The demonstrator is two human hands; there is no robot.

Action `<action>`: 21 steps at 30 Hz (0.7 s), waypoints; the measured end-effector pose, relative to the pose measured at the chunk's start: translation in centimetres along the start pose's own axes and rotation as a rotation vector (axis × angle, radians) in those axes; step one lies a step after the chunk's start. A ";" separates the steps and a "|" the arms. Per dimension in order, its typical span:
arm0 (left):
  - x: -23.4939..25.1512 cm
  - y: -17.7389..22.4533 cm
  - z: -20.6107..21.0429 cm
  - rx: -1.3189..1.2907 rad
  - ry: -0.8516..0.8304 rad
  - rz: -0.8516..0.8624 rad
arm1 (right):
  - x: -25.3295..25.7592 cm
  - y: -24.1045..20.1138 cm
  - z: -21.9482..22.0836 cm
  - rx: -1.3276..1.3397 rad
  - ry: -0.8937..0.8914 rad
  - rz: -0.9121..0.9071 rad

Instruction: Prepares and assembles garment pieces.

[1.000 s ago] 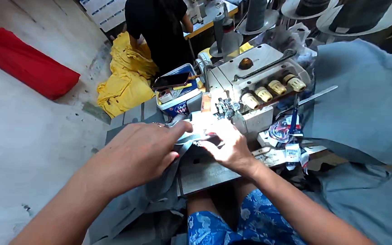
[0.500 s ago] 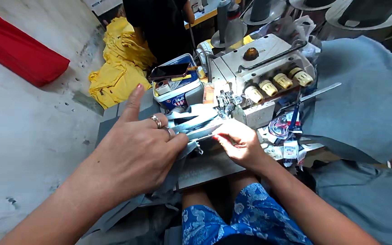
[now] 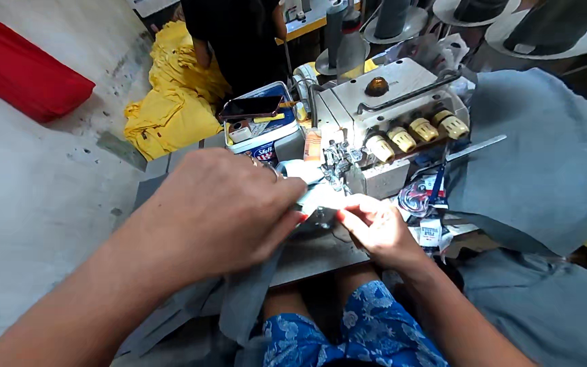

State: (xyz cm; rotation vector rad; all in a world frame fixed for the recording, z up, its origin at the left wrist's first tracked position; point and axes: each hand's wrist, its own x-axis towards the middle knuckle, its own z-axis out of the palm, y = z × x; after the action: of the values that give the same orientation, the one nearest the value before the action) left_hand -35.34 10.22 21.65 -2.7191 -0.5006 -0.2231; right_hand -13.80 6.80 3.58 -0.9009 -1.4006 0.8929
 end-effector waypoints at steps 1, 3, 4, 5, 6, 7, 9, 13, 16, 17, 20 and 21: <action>0.2 -0.4 0.6 0.013 -0.015 -0.010 | -0.9 0.1 -0.4 0.009 -0.018 0.045; 0.4 -1.0 2.0 -0.004 -0.048 -0.034 | -2.6 0.9 -0.8 0.030 -0.009 0.051; 0.5 -1.2 2.7 -0.028 -0.055 -0.046 | -3.2 1.4 -0.9 0.035 0.007 0.025; 0.5 -1.2 3.3 -0.049 -0.057 -0.053 | -3.6 1.8 -0.9 0.038 0.020 -0.004; 0.6 -1.2 3.8 -0.064 -0.053 -0.058 | -3.8 2.2 -0.9 0.042 0.032 -0.023; 0.7 -1.1 4.2 -0.072 -0.050 -0.063 | -3.8 2.5 -0.8 0.046 0.044 -0.027; 1.1 -1.1 4.9 -0.075 -0.047 -0.075 | -3.5 2.9 -0.6 0.057 0.056 -0.010; 2.0 -1.0 6.2 -0.071 -0.065 -0.096 | -2.2 3.4 -0.4 0.091 0.039 0.006; 2.6 -1.0 7.3 -0.075 -0.032 -0.074 | -1.3 3.6 -0.2 0.101 0.042 -0.011; 2.7 -1.0 7.7 -0.081 -0.008 -0.060 | -1.0 3.7 -0.2 0.108 0.042 -0.014; 3.0 -1.1 9.1 -0.107 0.061 -0.044 | -0.4 3.7 -0.1 0.131 0.042 0.025; 3.1 -1.1 9.5 -0.121 0.069 -0.047 | -0.2 3.7 -0.1 0.136 0.038 0.045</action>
State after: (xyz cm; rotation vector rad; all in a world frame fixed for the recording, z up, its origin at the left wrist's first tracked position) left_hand -31.99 15.74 13.91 -2.8079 -0.5479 -0.3694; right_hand -13.61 8.15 0.09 -0.8444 -1.2759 0.9875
